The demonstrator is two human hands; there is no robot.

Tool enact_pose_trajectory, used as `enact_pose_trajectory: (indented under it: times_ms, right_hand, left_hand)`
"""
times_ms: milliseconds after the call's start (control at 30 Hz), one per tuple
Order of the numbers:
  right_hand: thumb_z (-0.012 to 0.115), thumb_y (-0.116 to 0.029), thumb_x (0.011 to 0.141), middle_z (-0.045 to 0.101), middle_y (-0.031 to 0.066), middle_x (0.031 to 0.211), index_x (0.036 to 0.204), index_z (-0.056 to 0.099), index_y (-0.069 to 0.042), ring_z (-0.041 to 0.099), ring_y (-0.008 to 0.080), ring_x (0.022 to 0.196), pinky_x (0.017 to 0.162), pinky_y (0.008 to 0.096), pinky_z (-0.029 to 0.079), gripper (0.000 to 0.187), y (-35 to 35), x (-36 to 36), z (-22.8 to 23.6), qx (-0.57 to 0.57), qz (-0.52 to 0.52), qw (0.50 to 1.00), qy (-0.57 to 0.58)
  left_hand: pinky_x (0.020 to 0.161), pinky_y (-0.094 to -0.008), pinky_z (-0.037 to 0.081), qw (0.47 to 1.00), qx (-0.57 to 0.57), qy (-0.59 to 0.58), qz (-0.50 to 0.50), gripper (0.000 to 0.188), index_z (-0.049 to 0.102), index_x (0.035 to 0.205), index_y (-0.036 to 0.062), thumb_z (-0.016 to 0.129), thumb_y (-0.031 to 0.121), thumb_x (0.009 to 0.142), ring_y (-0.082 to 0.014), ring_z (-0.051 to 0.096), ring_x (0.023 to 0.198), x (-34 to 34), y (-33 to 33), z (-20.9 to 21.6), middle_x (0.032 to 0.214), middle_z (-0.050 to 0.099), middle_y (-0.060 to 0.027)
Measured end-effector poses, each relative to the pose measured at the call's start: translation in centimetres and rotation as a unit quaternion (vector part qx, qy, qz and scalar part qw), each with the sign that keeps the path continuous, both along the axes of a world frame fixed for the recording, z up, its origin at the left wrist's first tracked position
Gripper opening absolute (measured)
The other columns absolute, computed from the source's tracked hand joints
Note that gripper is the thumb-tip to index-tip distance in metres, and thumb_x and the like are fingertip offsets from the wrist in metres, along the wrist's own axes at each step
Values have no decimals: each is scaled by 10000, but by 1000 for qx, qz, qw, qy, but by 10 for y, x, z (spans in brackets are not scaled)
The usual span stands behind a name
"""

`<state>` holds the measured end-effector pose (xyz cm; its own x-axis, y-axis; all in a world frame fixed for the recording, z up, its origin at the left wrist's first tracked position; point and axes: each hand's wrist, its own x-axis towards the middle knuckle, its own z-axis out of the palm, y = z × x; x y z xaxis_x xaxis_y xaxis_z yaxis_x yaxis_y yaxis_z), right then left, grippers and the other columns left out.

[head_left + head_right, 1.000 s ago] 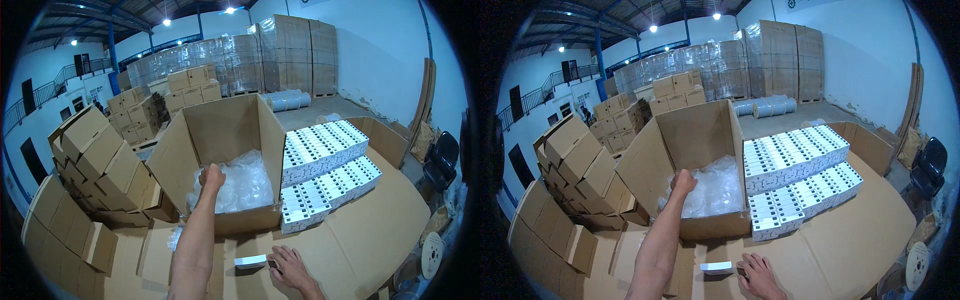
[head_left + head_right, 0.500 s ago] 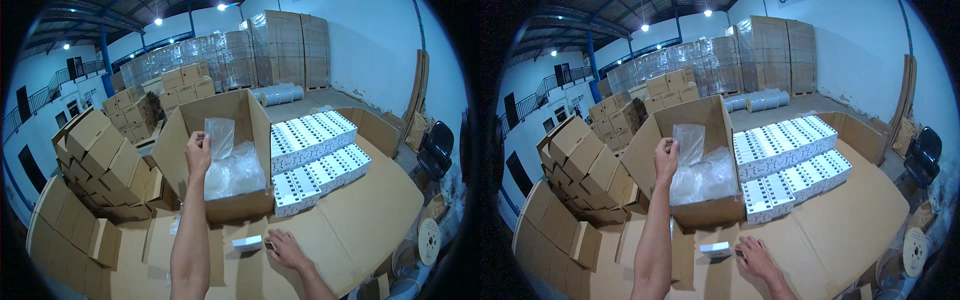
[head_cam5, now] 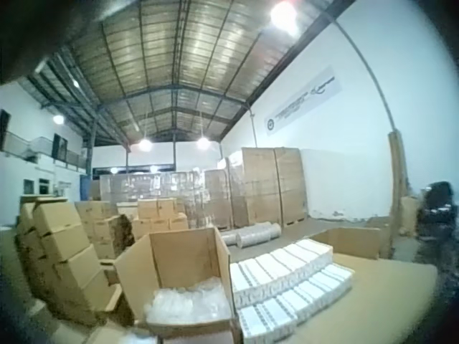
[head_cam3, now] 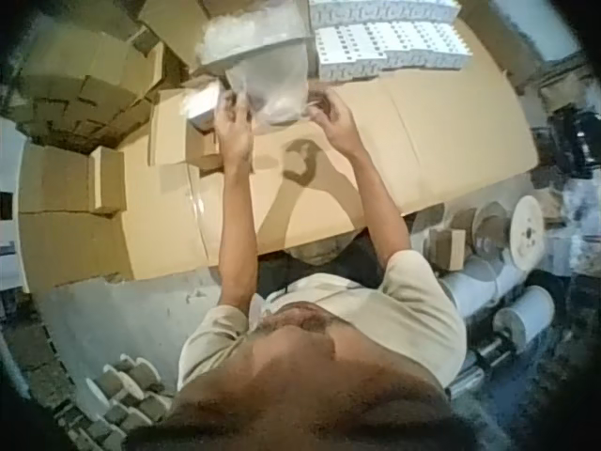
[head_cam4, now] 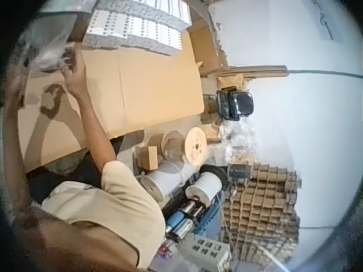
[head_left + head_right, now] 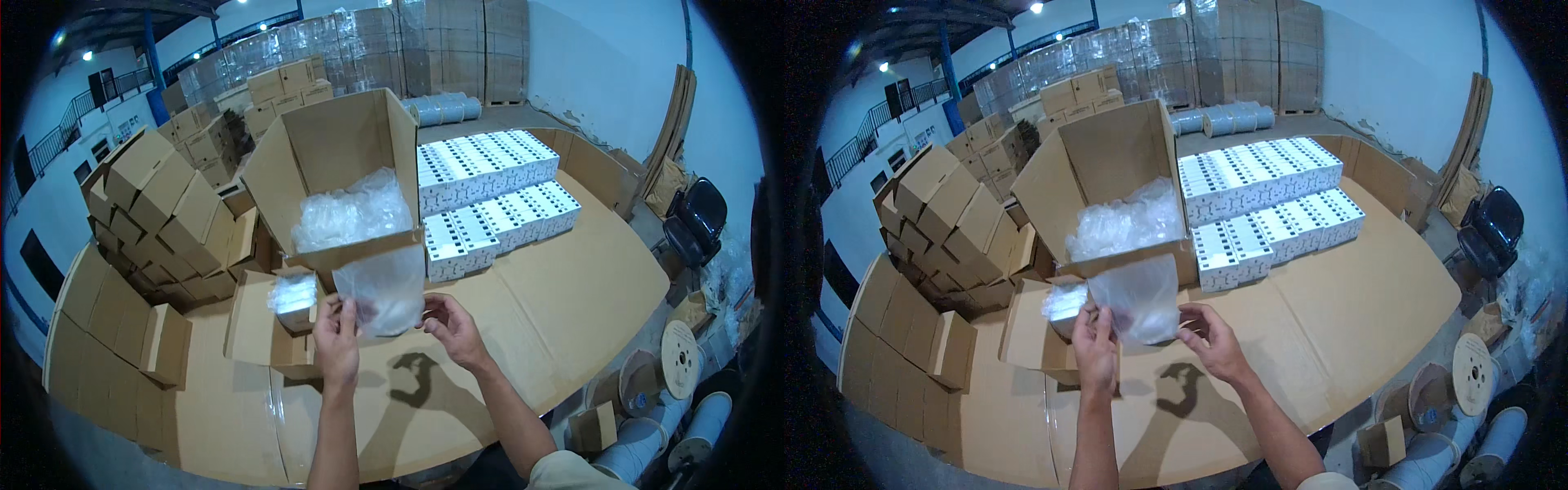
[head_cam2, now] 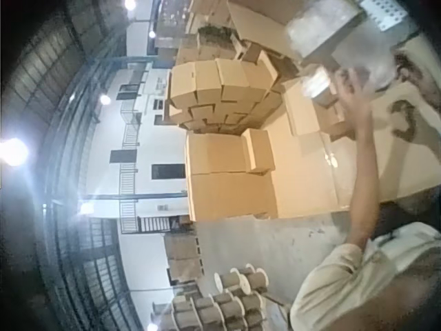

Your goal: Pack small cardboard boxes with bubble wrap and insert into larger shipping containers.

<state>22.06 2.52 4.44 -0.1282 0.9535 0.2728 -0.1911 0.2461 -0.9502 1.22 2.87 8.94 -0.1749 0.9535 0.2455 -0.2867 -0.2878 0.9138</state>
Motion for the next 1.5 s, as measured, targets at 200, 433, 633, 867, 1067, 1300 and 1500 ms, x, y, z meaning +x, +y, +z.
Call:
enact_pose_trajectory:
  times_ms: [200,433,633,867,1067,1300,1500]
  right_hand:
    - [658,-77,982,660,30,962,1062,627,13,620,89,875,796,269,514,124,-21,-25,-40,1,-23,997,-71]
    - [717,-131,941,702,46,835,1010,654,14,640,84,774,682,257,518,172,-24,-34,-53,-10,-50,990,-129]
    - [727,-105,932,663,19,827,1083,667,15,568,64,719,632,265,484,202,-23,-31,-51,-37,39,993,-101]
    - [680,-121,984,578,-52,787,969,639,-22,494,18,701,593,224,408,108,-16,-11,-35,-125,98,980,-117]
    - [650,-126,1008,540,-71,814,944,600,-44,482,10,734,607,217,391,115,-16,-6,-41,-117,148,981,-40]
    - [643,-154,1014,683,20,1020,1176,638,3,618,76,880,791,252,524,225,-17,-19,-40,-78,51,995,30]
    - [574,-219,1058,653,0,919,1128,651,-9,601,62,835,765,244,519,234,-6,-16,-54,-106,-78,986,100]
  left_hand:
    - [725,-218,470,987,-106,-122,21,128,582,1117,32,573,141,1050,-56,580,808,10,-47,-68,931,646,9]
    - [714,-253,473,986,-128,98,49,177,584,1039,14,557,188,1061,-77,541,773,22,-53,-100,878,598,14]
    - [605,-329,407,956,-62,226,178,360,505,846,0,455,258,1093,-130,455,661,7,-27,-107,699,494,-43]
    - [560,-355,402,919,-4,317,234,350,536,877,-17,457,247,1094,-175,446,598,-3,-21,-94,668,464,-111]
    - [550,-369,413,928,-15,313,202,319,551,882,-6,471,225,1087,-220,467,559,-7,-26,-87,652,500,-117]
    - [581,-374,448,925,22,331,187,296,560,888,0,465,206,1079,-263,556,603,1,-34,-91,697,559,-144]
    - [584,-370,455,927,15,334,168,282,573,907,-1,464,199,1074,-259,579,615,6,-35,-94,713,579,-145]
